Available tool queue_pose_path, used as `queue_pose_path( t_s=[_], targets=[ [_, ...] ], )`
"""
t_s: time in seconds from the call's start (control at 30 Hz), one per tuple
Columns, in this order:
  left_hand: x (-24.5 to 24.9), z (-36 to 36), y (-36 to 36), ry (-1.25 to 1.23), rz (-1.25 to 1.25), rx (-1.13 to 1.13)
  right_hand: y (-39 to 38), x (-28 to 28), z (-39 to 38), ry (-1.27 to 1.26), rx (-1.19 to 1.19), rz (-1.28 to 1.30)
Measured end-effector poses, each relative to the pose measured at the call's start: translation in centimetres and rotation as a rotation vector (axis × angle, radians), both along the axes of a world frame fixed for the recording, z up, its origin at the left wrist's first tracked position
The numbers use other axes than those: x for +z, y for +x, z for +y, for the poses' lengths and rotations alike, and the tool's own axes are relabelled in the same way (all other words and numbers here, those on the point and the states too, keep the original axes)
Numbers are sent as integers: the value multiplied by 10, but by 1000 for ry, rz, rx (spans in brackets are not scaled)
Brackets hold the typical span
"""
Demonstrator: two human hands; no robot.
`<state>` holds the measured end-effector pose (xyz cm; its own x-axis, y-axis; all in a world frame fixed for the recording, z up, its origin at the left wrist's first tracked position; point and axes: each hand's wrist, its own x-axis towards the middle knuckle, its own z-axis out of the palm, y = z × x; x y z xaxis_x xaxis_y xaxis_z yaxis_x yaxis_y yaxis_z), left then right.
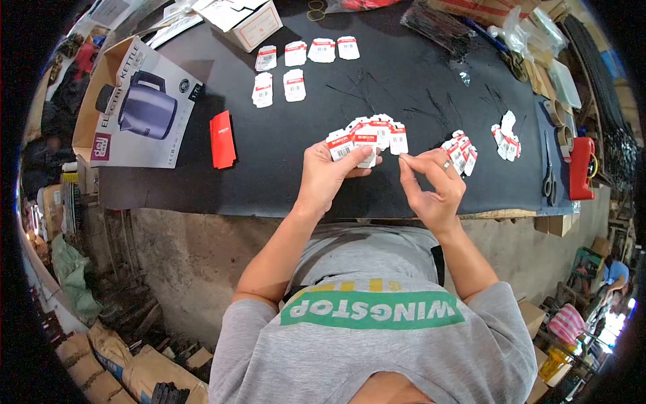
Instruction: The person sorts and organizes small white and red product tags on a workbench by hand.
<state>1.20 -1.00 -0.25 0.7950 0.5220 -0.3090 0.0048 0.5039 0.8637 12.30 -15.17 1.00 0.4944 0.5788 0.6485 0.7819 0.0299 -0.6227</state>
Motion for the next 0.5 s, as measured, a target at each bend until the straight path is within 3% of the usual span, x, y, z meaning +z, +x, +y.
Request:
queue_pose_path(
  t_s=[0.5],
  targets=[
    [-4, 5, -1, -24, 58, 18, -8, -2, -9, -47, 98, -23]
  ],
)
